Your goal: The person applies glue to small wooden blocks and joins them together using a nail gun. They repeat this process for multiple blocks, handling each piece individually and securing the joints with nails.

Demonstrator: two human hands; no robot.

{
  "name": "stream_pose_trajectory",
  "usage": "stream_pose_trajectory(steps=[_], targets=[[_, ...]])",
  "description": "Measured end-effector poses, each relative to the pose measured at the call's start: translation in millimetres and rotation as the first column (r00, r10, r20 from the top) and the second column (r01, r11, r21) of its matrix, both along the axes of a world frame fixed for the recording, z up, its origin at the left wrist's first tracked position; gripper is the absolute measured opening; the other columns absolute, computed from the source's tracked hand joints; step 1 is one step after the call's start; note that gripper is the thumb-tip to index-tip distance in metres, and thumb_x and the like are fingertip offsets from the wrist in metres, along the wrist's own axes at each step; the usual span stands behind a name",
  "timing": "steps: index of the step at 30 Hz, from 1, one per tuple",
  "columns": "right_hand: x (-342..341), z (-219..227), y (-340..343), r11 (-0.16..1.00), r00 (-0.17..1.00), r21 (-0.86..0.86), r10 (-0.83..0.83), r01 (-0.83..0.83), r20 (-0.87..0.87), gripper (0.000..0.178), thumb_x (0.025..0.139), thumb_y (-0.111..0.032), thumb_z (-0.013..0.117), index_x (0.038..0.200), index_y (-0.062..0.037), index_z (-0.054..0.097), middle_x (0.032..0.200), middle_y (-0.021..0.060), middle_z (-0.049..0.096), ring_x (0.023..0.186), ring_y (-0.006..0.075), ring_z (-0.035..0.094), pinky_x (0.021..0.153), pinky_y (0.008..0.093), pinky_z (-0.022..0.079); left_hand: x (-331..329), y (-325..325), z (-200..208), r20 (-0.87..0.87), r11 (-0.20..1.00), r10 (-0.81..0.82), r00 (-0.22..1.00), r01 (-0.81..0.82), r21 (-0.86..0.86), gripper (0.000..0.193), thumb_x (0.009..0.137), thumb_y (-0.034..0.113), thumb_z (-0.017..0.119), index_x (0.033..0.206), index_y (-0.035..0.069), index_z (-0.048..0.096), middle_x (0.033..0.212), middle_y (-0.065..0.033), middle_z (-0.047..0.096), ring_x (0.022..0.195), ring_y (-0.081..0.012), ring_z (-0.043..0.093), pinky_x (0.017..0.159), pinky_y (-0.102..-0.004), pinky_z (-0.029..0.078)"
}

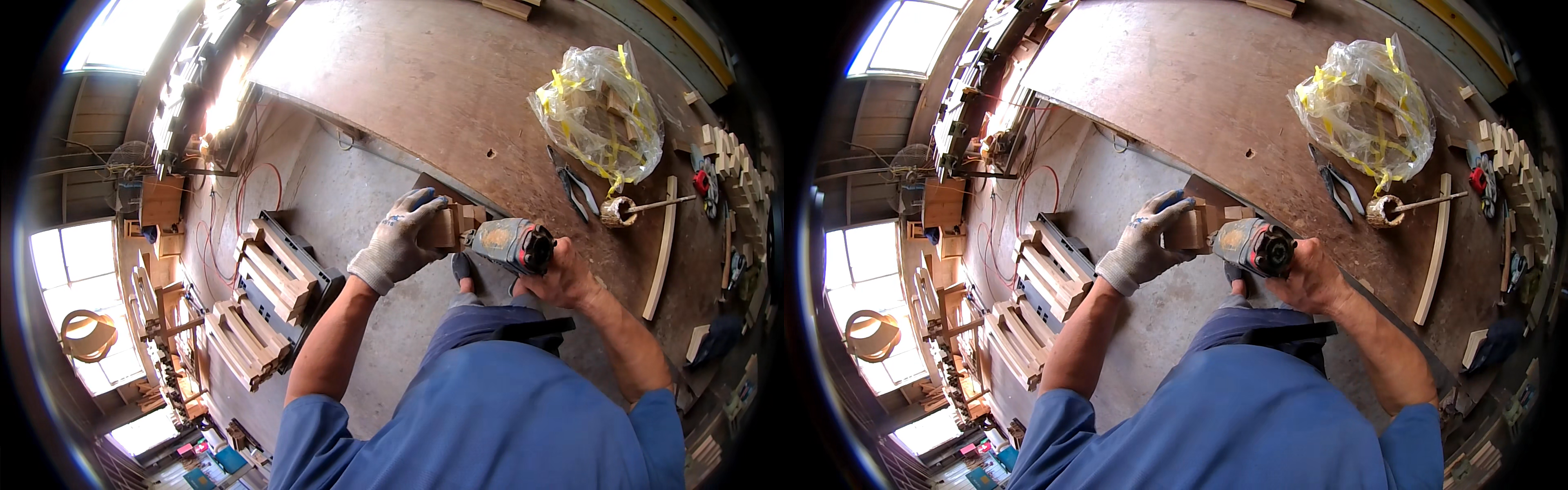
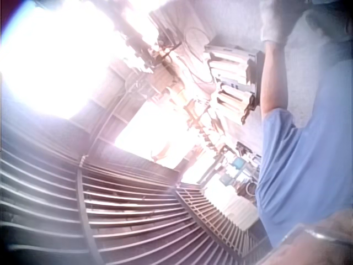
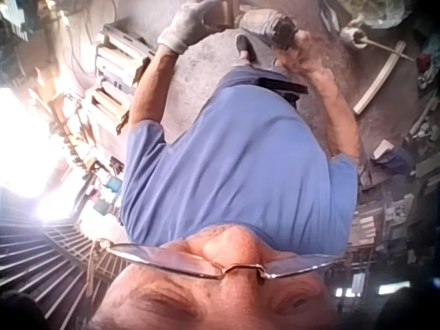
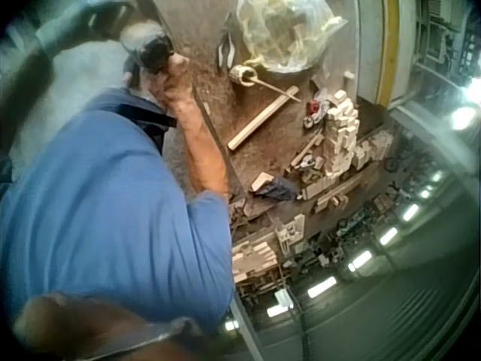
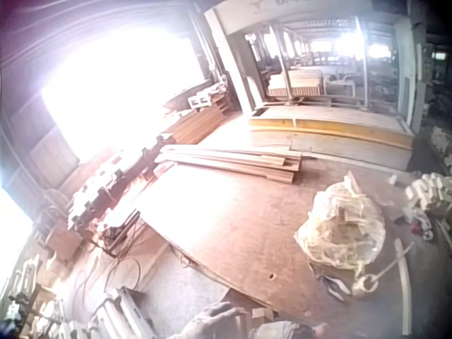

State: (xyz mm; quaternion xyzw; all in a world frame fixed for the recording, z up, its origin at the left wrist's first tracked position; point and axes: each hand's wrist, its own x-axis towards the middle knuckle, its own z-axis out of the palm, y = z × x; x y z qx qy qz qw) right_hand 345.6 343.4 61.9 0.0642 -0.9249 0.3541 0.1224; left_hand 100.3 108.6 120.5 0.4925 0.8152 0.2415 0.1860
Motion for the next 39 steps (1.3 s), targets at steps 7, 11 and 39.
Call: stream_pose_trajectory(steps=[7,11,39], targets=[[-0.3,1.0,0.3,1.000,0.999,-0.014,-0.006,0.005,-0.035,0.079,0.064,-0.027,0.098,0.129,-0.0139,0.056,0.112,0.0154,0.053,0.093,0.0382,0.056,0.076,0.0478,0.049,0.3,2.2,-0.7,-0.012,1.000,0.005,1.000,-0.005,0.012,0.089,0.062,0.016,0.099,0.143,0.014,0.063,0.150,-0.0246,0.054,0.135,-0.0435,0.056,0.111,-0.0468,0.051],[2.2,-4.4,0.9,0.999,0.997,0.046,0.001,0.003,-0.081,0.080,0.064,-0.030,0.097,0.130,-0.0130,0.055,0.112,0.0162,0.051,0.090,0.0378,0.054,0.075,0.0477,0.048,0.2,3.9,0.2,-0.021,1.000,0.003,1.000,-0.003,0.003,0.088,0.062,0.015,0.099,0.142,0.014,0.063,0.148,-0.0243,0.054,0.134,-0.0434,0.056,0.111,-0.0470,0.052],[-4.0,11.5,1.6,0.996,0.990,-0.070,-0.036,0.046,0.136,0.050,0.071,-0.033,0.092,0.109,-0.0120,0.066,0.109,0.0160,0.062,0.086,0.0387,0.059,0.070,0.0481,0.050,1.9,4.3,1.9,-0.013,1.000,0.011,1.000,-0.011,-0.002,0.090,0.061,0.014,0.100,0.143,0.013,0.062,0.151,-0.0236,0.054,0.137,-0.0437,0.054,0.113,-0.0472,0.050]])
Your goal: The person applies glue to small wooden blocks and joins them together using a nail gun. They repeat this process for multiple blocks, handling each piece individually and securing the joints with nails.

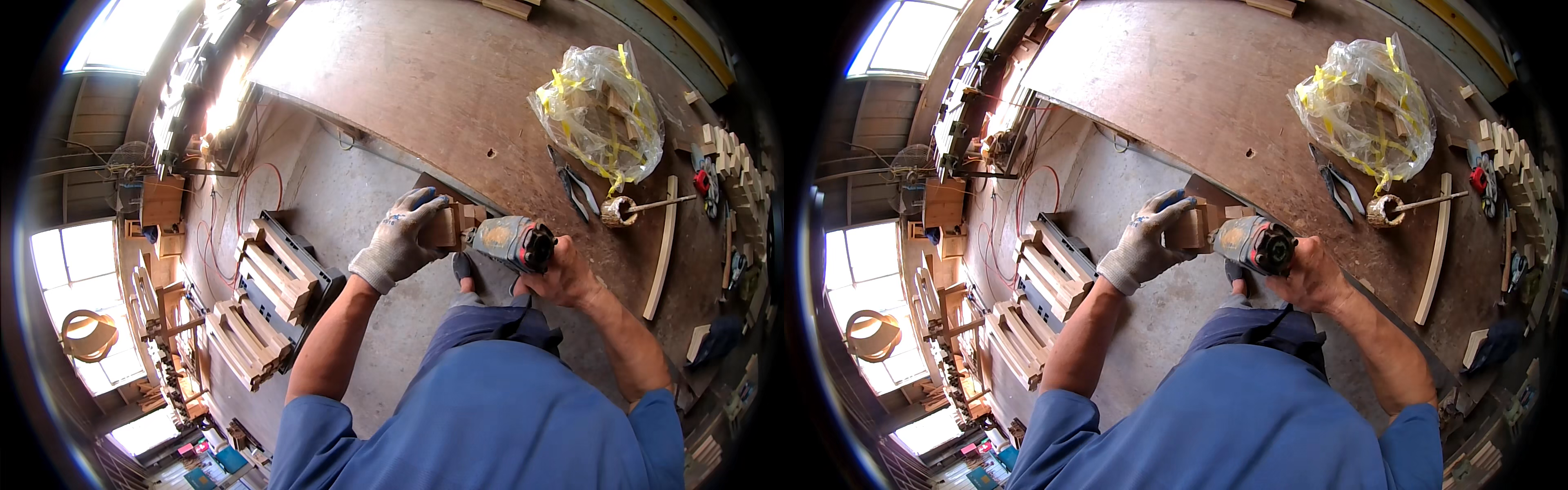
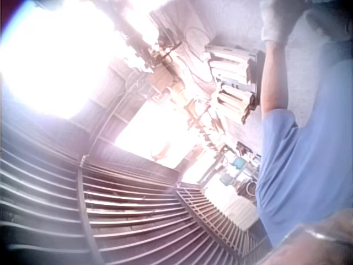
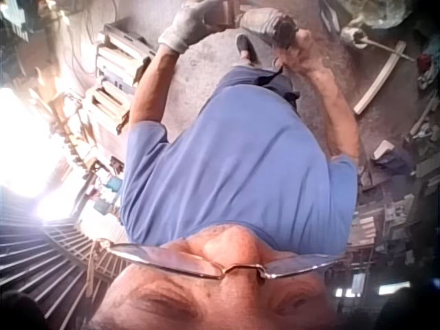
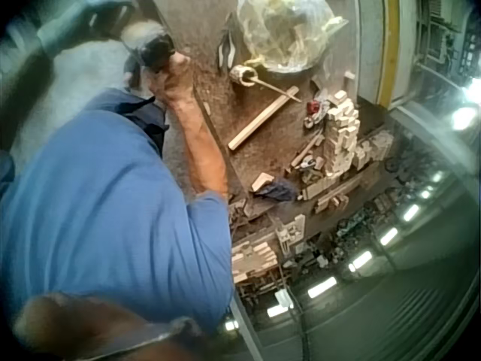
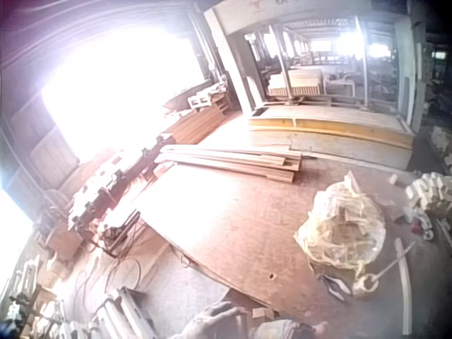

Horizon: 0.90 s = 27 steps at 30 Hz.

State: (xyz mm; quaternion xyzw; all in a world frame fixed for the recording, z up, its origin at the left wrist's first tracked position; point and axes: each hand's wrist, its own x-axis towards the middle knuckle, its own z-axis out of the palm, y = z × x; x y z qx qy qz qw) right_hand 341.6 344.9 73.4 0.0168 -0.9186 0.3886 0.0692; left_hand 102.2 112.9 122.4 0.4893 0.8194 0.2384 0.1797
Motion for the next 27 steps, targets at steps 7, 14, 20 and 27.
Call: stream_pose_trajectory(steps=[7,14,20,27], targets=[[-28.5,29.5,7.4,0.984,0.995,-0.174,-0.028,0.044,0.094,0.017,0.078,-0.019,0.074,0.090,-0.0075,0.068,0.079,0.0192,0.067,0.072,0.0436,0.067,0.062,0.0489,0.054,-0.6,0.6,0.8,0.012,1.000,-0.004,1.000,0.004,0.008,0.090,0.060,0.014,0.100,0.143,0.014,0.062,0.150,-0.0232,0.054,0.137,-0.0434,0.054,0.113,-0.0475,0.050],[-40.9,36.3,13.1,0.988,0.996,-0.134,-0.084,0.080,-0.027,0.019,0.078,-0.016,0.070,0.093,-0.0038,0.068,0.075,0.0214,0.066,0.072,0.0445,0.068,0.064,0.0483,0.056,-0.4,0.6,1.2,0.028,1.000,-0.002,1.000,0.002,0.006,0.091,0.060,0.014,0.100,0.143,0.014,0.062,0.150,-0.0230,0.054,0.137,-0.0432,0.054,0.113,-0.0474,0.049],[-32.0,21.9,15.4,0.993,0.990,-0.112,-0.009,0.025,0.141,0.021,0.084,-0.022,0.074,0.102,-0.0130,0.068,0.110,0.0163,0.055,0.089,0.0389,0.054,0.075,0.0491,0.046,-0.4,1.0,1.6,0.014,1.000,-0.001,1.000,0.000,0.006,0.090,0.060,0.014,0.100,0.143,0.014,0.062,0.150,-0.0231,0.054,0.137,-0.0432,0.054,0.114,-0.0479,0.049],[-27.1,1.8,16.2,1.000,0.997,0.030,0.002,-0.004,0.071,0.016,0.086,-0.022,0.072,0.102,-0.0175,0.070,0.113,0.0142,0.052,0.090,0.0359,0.053,0.076,0.0473,0.045,-1.5,1.3,-0.5,0.007,1.000,-0.002,1.000,0.002,0.007,0.091,0.060,0.015,0.100,0.143,0.014,0.062,0.150,-0.0229,0.054,0.137,-0.0431,0.054,0.114,-0.0478,0.049]])
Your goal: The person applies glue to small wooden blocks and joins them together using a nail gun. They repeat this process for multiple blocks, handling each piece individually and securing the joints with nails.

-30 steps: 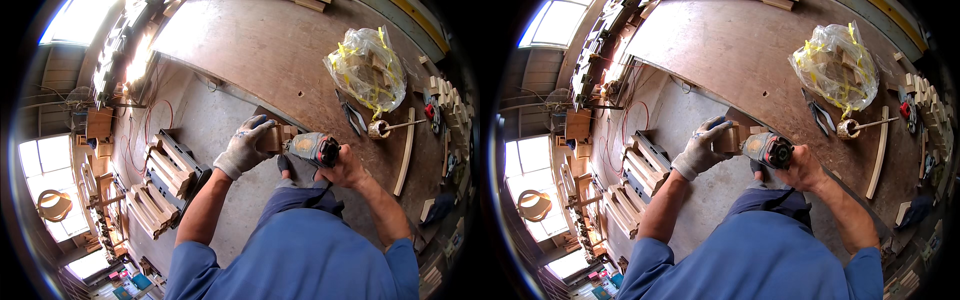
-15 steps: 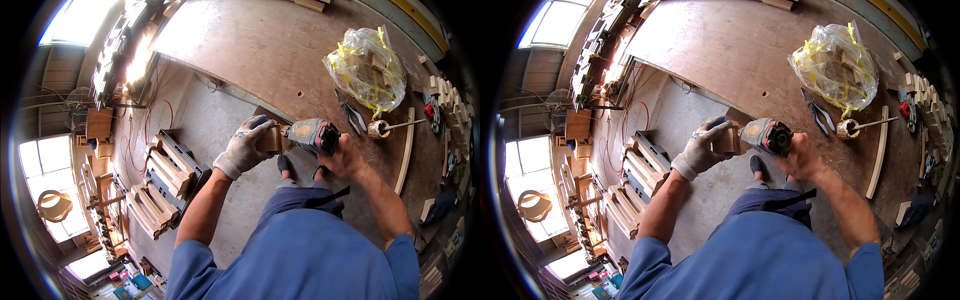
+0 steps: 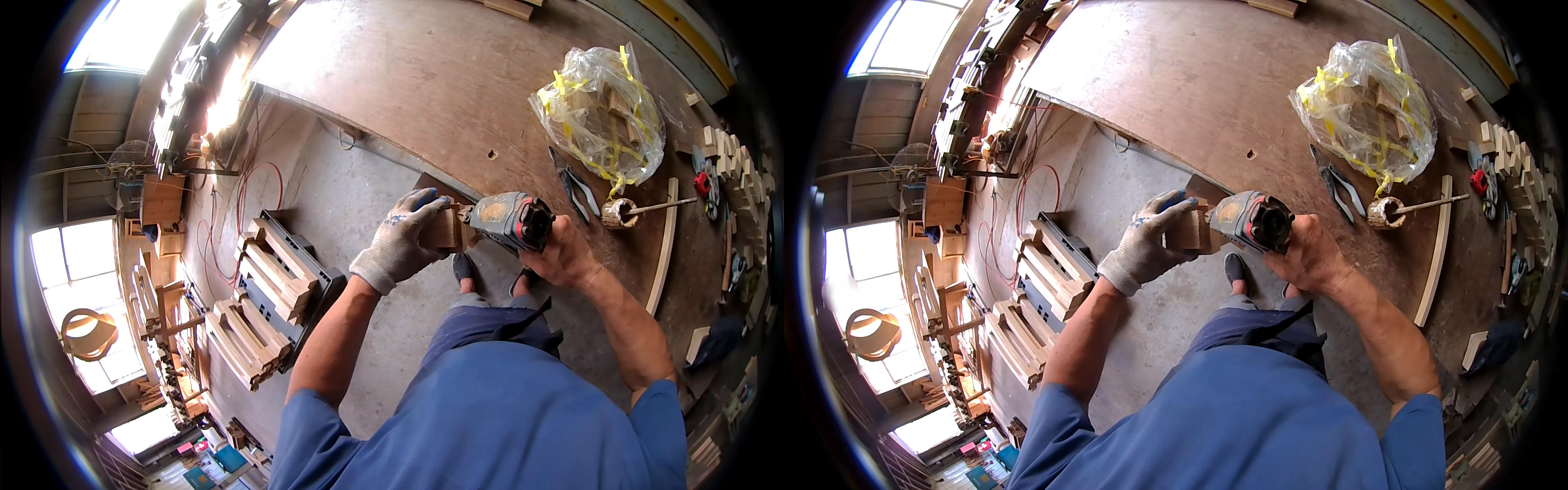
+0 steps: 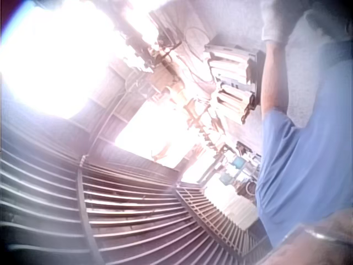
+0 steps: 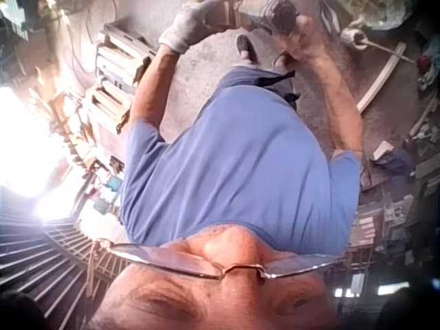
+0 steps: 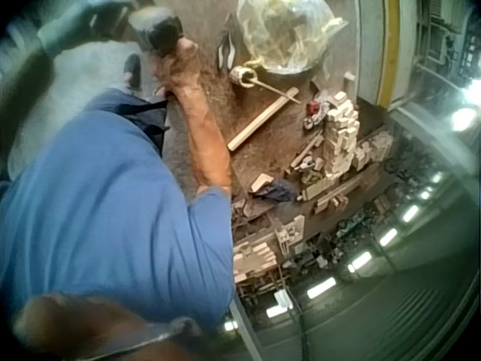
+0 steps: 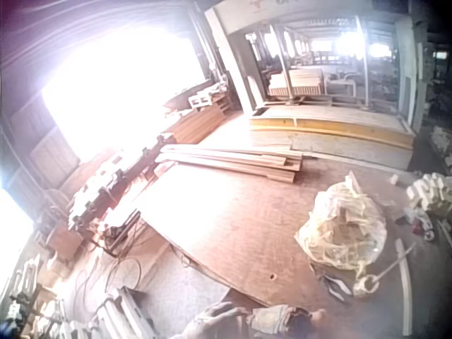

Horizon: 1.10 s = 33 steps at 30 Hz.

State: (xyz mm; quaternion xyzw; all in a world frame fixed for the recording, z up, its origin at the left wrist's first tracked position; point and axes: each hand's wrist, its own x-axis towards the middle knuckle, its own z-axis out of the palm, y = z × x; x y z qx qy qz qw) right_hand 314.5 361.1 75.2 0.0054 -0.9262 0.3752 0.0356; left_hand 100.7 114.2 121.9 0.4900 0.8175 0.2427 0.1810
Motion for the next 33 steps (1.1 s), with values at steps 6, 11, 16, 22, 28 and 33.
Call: stream_pose_trajectory(steps=[6,11,16,22,28,33], targets=[[-2.9,5.4,2.2,1.000,0.999,0.018,0.014,-0.013,-0.046,0.019,0.084,-0.021,0.073,0.100,-0.0108,0.071,0.098,0.0163,0.063,0.082,0.0380,0.061,0.072,0.0479,0.050,-0.1,-0.5,-2.3,0.011,1.000,0.005,1.000,-0.005,0.006,0.090,0.061,0.015,0.100,0.142,0.015,0.063,0.149,-0.0231,0.054,0.136,-0.0428,0.055,0.113,-0.0469,0.049],[-5.3,26.7,1.5,0.985,0.996,-0.157,-0.081,0.073,-0.048,0.019,0.082,-0.018,0.073,0.093,-0.0033,0.069,0.079,0.0184,0.072,0.073,0.0378,0.072,0.068,0.0456,0.058,0.1,-0.2,-2.9,0.009,1.000,0.000,1.000,0.000,0.009,0.090,0.061,0.016,0.099,0.143,0.015,0.063,0.150,-0.0234,0.054,0.136,-0.0431,0.055,0.113,-0.0467,0.050],[16.0,54.5,-0.3,0.899,0.978,-0.396,-0.132,0.187,0.162,0.021,0.083,-0.015,0.073,0.097,0.0000,0.070,0.086,0.0135,0.077,0.080,0.0339,0.076,0.074,0.0424,0.060,-0.3,-4.7,-8.0,-0.006,0.999,0.007,1.000,-0.007,0.032,0.091,0.061,0.016,0.099,0.144,0.013,0.061,0.151,-0.0249,0.053,0.137,-0.0423,0.054,0.113,-0.0461,0.050],[72.1,27.3,8.3,0.959,0.964,-0.121,-0.243,0.255,0.109,0.045,0.081,-0.014,0.076,0.123,0.0001,0.067,0.118,0.0202,0.073,0.105,0.0377,0.072,0.092,0.0421,0.057,12.3,-10.2,-17.1,0.063,0.955,0.214,0.975,-0.223,0.197,0.108,0.062,0.022,0.101,0.153,0.006,0.047,0.153,-0.0264,0.049,0.140,-0.0432,0.051,0.115,-0.0466,0.047],[79.8,36.0,2.9,0.964,0.954,-0.073,-0.240,0.256,0.181,0.036,0.083,-0.013,0.074,0.115,0.0006,0.069,0.097,0.0124,0.076,0.087,0.0282,0.074,0.080,0.0391,0.059,48.2,-23.5,-69.3,0.409,0.771,0.479,0.777,-0.594,0.227,0.123,0.061,0.034,0.101,0.159,-0.001,0.034,0.155,-0.0251,0.046,0.143,-0.0429,0.048,0.118,-0.0472,0.043],[78.1,43.8,-6.5,0.735,0.673,-0.258,-0.344,0.627,0.654,0.019,0.082,-0.013,0.075,0.095,-0.0002,0.070,0.066,0.0036,0.065,0.055,0.0120,0.061,0.052,0.0317,0.049,73.6,-17.6,-74.2,0.508,0.665,0.592,0.625,-0.736,0.130,0.119,0.067,0.032,0.100,0.157,-0.009,0.034,0.150,-0.0260,0.055,0.139,-0.0317,0.056,0.116,-0.0383,0.046]])
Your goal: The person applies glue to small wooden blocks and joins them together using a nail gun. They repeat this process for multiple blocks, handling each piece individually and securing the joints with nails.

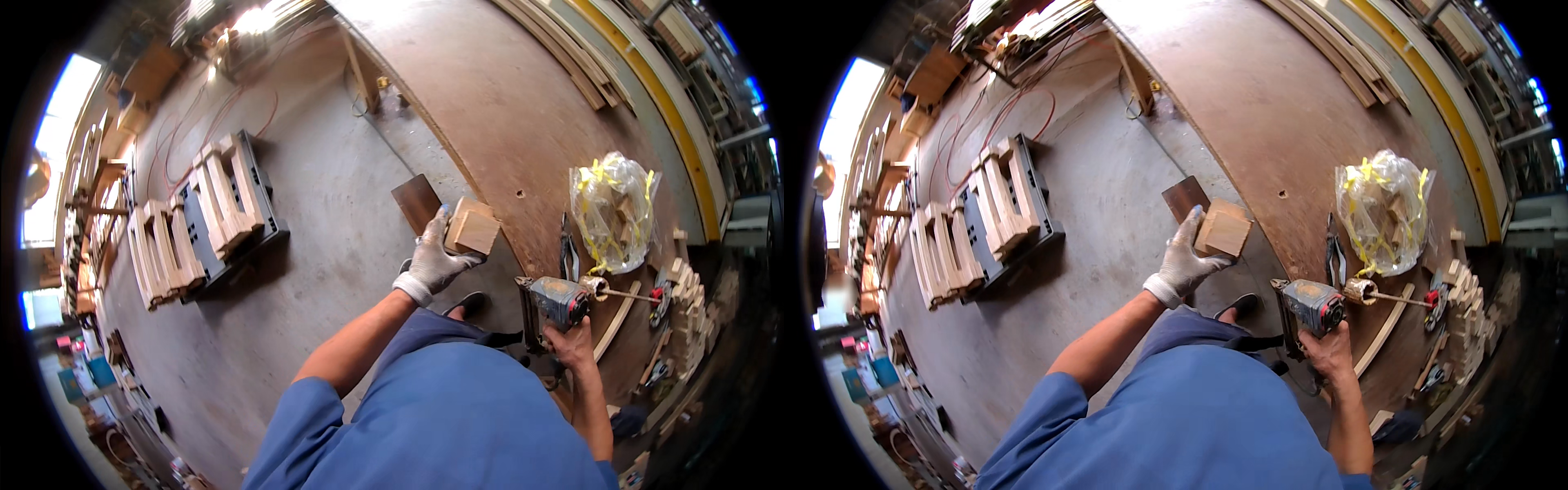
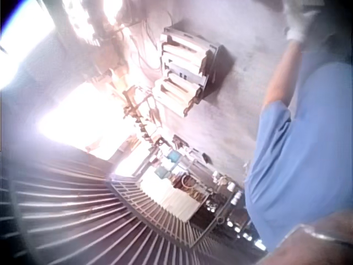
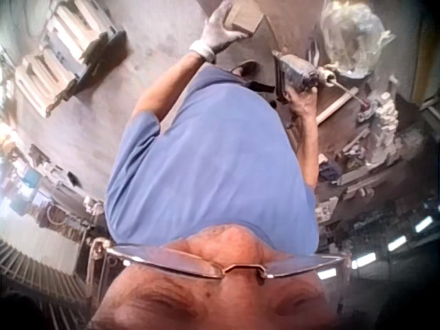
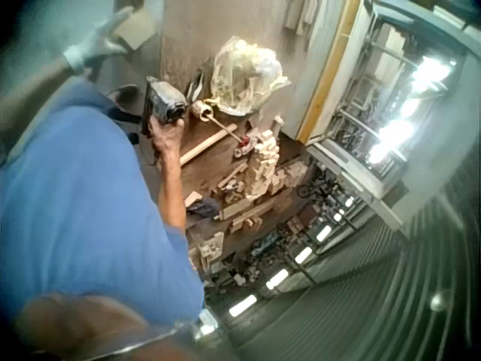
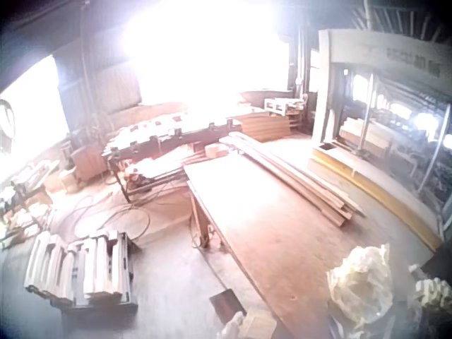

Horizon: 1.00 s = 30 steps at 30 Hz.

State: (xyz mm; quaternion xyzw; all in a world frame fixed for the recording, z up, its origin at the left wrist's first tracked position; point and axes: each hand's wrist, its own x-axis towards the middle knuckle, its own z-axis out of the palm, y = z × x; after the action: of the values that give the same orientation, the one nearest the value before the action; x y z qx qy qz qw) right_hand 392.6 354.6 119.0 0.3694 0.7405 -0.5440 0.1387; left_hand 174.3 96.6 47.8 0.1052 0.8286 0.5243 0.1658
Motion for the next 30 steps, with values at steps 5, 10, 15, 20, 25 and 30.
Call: stream_pose_trajectory(steps=[5,10,15,20,25,30], targets=[[-13.9,0.6,-2.1,0.985,0.988,0.102,0.146,-0.140,-0.055,0.013,0.084,-0.011,0.074,0.088,0.0006,0.069,0.065,0.0031,0.064,0.051,0.0135,0.060,0.048,0.0304,0.047,6.2,2.0,-8.8,0.100,0.999,0.049,0.994,-0.050,0.007,0.113,0.069,0.034,0.098,0.155,-0.007,0.038,0.148,-0.0266,0.056,0.137,-0.0346,0.058,0.114,-0.0396,0.047],[-33.0,19.7,-18.3,0.992,0.992,0.062,0.111,-0.108,-0.053,0.010,0.085,-0.008,0.072,0.087,0.0004,0.067,0.064,0.0024,0.064,0.052,0.0116,0.060,0.048,0.0293,0.046,5.5,1.1,-7.8,0.074,0.999,0.039,0.997,-0.036,-0.037,0.109,0.070,0.038,0.097,0.153,-0.006,0.042,0.146,-0.0275,0.057,0.136,-0.0369,0.058,0.114,-0.0413,0.048],[-44.7,32.7,-24.2,0.978,0.982,0.131,0.175,-0.164,-0.077,0.012,0.086,-0.008,0.071,0.092,0.0024,0.068,0.068,0.0041,0.066,0.058,0.0136,0.065,0.054,0.0315,0.051,7.3,2.1,-5.7,0.067,0.999,0.034,0.997,-0.034,-0.002,0.108,0.072,0.041,0.096,0.153,-0.005,0.042,0.148,-0.0273,0.054,0.139,-0.0393,0.055,0.116,-0.0426,0.045],[-50.1,24.1,-16.6,0.873,0.908,0.392,0.381,-0.291,-0.175,0.022,0.086,-0.011,0.072,0.103,0.0038,0.071,0.080,0.0095,0.073,0.074,0.0262,0.073,0.072,0.0391,0.058,7.7,3.7,-6.3,0.056,1.000,0.007,0.998,-0.007,-0.009,0.098,0.077,0.040,0.092,0.151,-0.003,0.043,0.150,-0.0258,0.051,0.141,-0.0418,0.051,0.117,-0.0445,0.043],[-73.1,47.1,-35.8,0.760,0.837,0.576,0.501,-0.303,-0.220,0.020,0.084,-0.010,0.071,0.098,0.0038,0.072,0.084,0.0183,0.075,0.081,0.0364,0.076,0.075,0.0417,0.058,11.7,4.4,-17.3,-0.004,1.000,0.002,1.000,-0.002,0.026,0.087,0.083,0.034,0.087,0.149,-0.002,0.045,0.149,-0.0249,0.050,0.140,-0.0431,0.051,0.115,-0.0448,0.044],[-90.8,59.2,-47.1,0.782,0.872,0.483,0.484,-0.393,-0.074,0.019,0.081,-0.009,0.072,0.095,0.0040,0.072,0.083,0.0212,0.074,0.083,0.0387,0.076,0.076,0.0423,0.058,17.9,4.8,-24.3,-0.046,0.998,0.026,0.999,-0.023,0.066,0.083,0.084,0.031,0.086,0.148,-0.002,0.045,0.146,-0.0249,0.052,0.138,-0.0438,0.051,0.115,-0.0451,0.044]])
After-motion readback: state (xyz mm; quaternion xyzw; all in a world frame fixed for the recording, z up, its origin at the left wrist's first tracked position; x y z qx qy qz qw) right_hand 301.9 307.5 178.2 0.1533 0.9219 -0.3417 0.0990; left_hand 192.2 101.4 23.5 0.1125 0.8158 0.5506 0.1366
